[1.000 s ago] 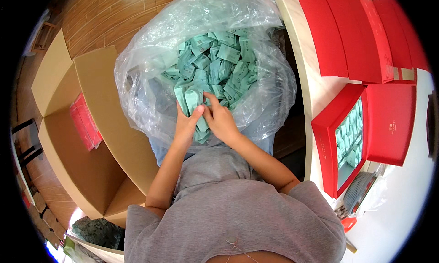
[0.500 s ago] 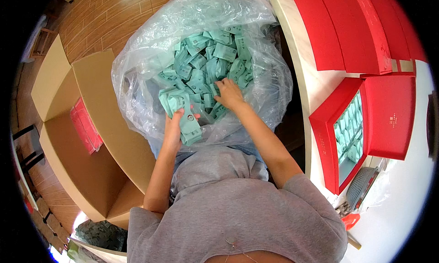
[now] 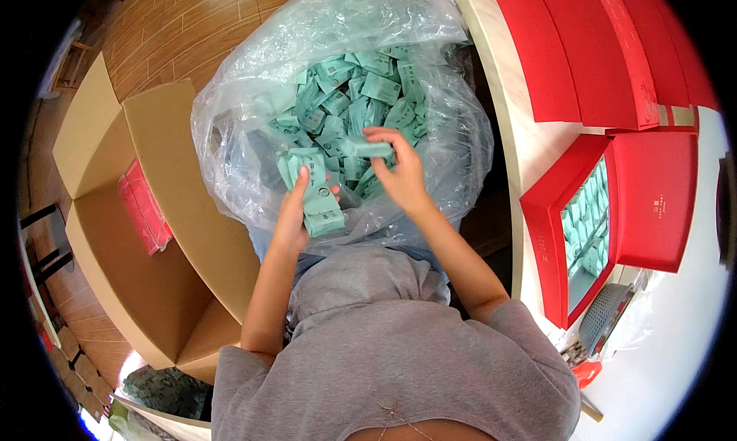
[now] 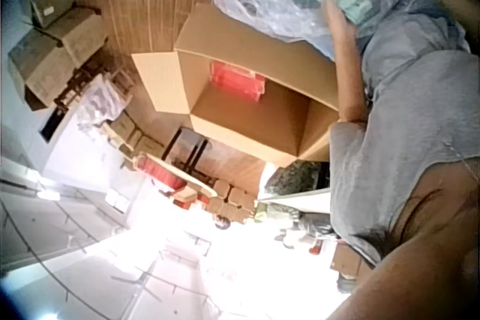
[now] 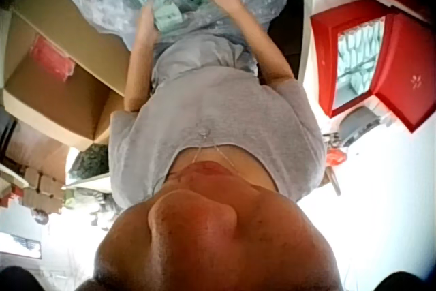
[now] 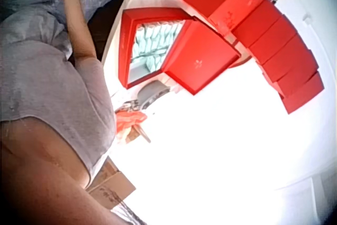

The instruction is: The person repeatedly picks up small, light-green wrapped packets from a large plastic bag and places them into a red rectangular box. They arrange the packets in neat rows within the box's compartments. After filling the box, the person closes the lid and places the finished package into a larger cardboard shipping box.

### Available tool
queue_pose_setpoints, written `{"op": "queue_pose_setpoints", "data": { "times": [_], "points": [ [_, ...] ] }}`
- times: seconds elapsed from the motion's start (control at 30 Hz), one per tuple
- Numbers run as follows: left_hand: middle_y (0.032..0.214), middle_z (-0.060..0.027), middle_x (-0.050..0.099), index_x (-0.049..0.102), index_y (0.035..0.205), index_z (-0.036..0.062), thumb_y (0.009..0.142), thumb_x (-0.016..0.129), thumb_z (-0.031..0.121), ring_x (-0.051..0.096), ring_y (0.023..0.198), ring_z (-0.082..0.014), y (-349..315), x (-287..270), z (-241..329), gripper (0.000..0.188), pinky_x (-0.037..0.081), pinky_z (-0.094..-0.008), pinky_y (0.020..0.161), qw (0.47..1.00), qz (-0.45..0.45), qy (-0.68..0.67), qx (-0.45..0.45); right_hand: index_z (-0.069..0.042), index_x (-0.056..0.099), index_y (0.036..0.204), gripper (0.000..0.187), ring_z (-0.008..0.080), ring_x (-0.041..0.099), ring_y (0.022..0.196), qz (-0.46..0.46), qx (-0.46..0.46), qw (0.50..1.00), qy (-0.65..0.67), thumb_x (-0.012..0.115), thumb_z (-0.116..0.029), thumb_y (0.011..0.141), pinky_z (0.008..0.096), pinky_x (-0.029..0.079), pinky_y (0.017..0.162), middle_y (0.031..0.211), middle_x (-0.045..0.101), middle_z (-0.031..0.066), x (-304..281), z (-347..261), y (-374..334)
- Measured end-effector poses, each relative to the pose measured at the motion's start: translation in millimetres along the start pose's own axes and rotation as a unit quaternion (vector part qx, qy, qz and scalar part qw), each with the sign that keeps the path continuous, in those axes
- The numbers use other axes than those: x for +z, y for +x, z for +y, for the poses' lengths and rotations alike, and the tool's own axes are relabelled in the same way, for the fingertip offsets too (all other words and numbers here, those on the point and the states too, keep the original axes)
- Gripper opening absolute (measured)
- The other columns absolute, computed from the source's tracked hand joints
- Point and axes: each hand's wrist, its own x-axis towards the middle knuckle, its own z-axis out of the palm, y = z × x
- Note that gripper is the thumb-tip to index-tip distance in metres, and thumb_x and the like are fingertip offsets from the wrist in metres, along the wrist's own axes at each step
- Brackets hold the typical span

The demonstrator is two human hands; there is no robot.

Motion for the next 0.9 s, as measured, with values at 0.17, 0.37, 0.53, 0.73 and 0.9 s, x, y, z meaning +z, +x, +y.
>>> {"op": "queue_pose_setpoints", "data": {
  "times": [0.17, 0.37, 0.53, 0.73, 0.9],
  "points": [
    [0.118, -0.0104, 0.058, 0.046, 0.127, 0.0044, 0.094, 0.045, 0.055, 0.059, 0.106, -0.0216, -1.6, 38.7, 5.8, 0.061, 0.051, -0.0367, 0.089, 0.995, -0.066, -0.075, 0.022, -0.005, 0.056, 0.111, 0.046, 0.0312, 0.043, 0.130, -0.115, -0.079, 0.990, 0.002, 0.057, 0.010, 0.067, 0.0410, 0.035, 0.107, 0.132, 0.054, 0.0107, 7.6, -44.6, -40.7],
    [0.114, -0.0126, 0.059, 0.047, 0.125, 0.0027, 0.091, 0.056, 0.044, 0.061, 0.102, -0.0228, -0.4, 45.3, 8.2, 0.054, 0.053, -0.0372, 0.085, 0.998, -0.019, 0.042, 0.051, -0.005, 0.051, 0.120, 0.043, 0.0310, 0.036, 0.133, -0.156, -0.076, 0.984, -0.034, 0.061, -0.009, 0.079, 0.0448, 0.032, 0.107, 0.139, 0.046, 0.0115, -12.6, -55.4, -52.2],
    [0.112, -0.0137, 0.060, 0.044, 0.127, -0.0011, 0.086, 0.062, 0.031, 0.060, 0.102, -0.0218, -4.8, 64.6, -6.6, 0.055, 0.049, -0.0357, 0.088, 0.967, -0.085, 0.097, 0.222, -0.004, 0.047, 0.127, 0.051, 0.0192, 0.044, 0.119, -0.006, 0.170, 0.957, 0.233, 0.061, -0.037, 0.091, 0.0356, 0.039, 0.098, 0.129, 0.049, 0.0104, -11.6, -61.2, -59.5],
    [0.122, -0.0124, 0.051, 0.041, 0.131, -0.0031, 0.078, 0.072, 0.039, 0.050, 0.113, -0.0231, -30.5, 141.2, -32.8, 0.074, 0.040, -0.0377, 0.097, 0.850, -0.304, 0.267, 0.337, -0.001, 0.053, 0.124, 0.050, 0.0127, 0.052, 0.105, 0.047, 0.171, 0.958, 0.223, 0.070, -0.029, 0.086, 0.0290, 0.041, 0.093, 0.110, 0.060, 0.0060, -78.8, -94.4, -97.6],
    [0.124, -0.0150, 0.048, 0.035, 0.138, -0.0009, 0.070, 0.076, 0.054, 0.044, 0.118, -0.0352, -75.7, 248.0, -57.7, 0.096, 0.030, -0.0488, 0.105, 0.676, -0.549, 0.285, 0.400, 0.001, 0.058, 0.112, 0.047, 0.0154, 0.053, 0.105, 0.148, 0.022, 0.981, 0.123, 0.079, -0.022, 0.076, 0.0321, 0.040, 0.094, 0.111, 0.060, 0.0069, -165.6, -157.8, -169.0]
  ]
}}
